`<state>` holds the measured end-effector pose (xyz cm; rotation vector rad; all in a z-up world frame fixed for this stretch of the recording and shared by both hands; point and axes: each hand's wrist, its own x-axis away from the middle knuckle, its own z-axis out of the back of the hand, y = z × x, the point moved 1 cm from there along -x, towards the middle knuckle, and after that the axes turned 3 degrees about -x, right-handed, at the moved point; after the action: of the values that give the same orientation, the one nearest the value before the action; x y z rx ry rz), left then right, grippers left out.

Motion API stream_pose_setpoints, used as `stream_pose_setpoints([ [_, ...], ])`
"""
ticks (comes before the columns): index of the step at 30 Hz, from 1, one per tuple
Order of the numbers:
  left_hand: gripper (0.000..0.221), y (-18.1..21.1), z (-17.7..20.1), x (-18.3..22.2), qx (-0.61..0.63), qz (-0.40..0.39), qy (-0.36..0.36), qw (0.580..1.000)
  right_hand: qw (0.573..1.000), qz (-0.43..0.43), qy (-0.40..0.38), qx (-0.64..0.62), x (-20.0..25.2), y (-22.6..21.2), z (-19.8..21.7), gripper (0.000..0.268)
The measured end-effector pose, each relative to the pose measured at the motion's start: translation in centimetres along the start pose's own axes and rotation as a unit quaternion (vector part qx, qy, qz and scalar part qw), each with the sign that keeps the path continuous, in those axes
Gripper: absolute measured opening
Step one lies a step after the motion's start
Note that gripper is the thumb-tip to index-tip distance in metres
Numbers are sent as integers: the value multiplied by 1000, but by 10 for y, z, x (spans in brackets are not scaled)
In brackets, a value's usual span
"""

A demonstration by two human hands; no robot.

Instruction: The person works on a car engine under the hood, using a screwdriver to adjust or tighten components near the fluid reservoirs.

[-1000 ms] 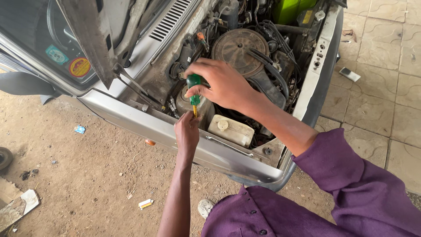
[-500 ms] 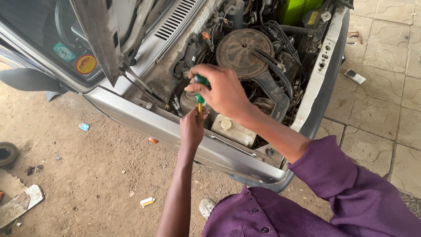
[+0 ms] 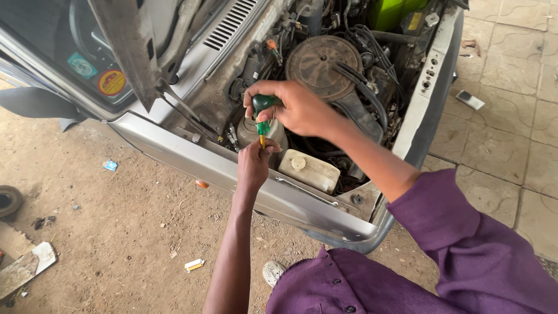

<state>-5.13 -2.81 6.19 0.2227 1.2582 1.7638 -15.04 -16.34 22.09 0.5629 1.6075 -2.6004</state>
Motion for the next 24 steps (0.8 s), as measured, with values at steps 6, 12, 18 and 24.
stream_pose_setpoints([
  [6, 14, -18, -5, 0, -85, 48, -51, 994, 965, 48, 202, 157, 3, 19, -34, 20],
  [12, 16, -13, -5, 7, -62, 11, -17, 998, 974, 9, 146, 170, 19, 11, -35, 39],
  [18, 21, -16, 8, 9, -46, 10, -4, 999, 995, 99, -18, 27, 5, -11, -24, 43],
  [24, 13, -9, 13, 7, -21, 17, -31, 999, 997, 36, -61, -15, -8, -16, -8, 37],
])
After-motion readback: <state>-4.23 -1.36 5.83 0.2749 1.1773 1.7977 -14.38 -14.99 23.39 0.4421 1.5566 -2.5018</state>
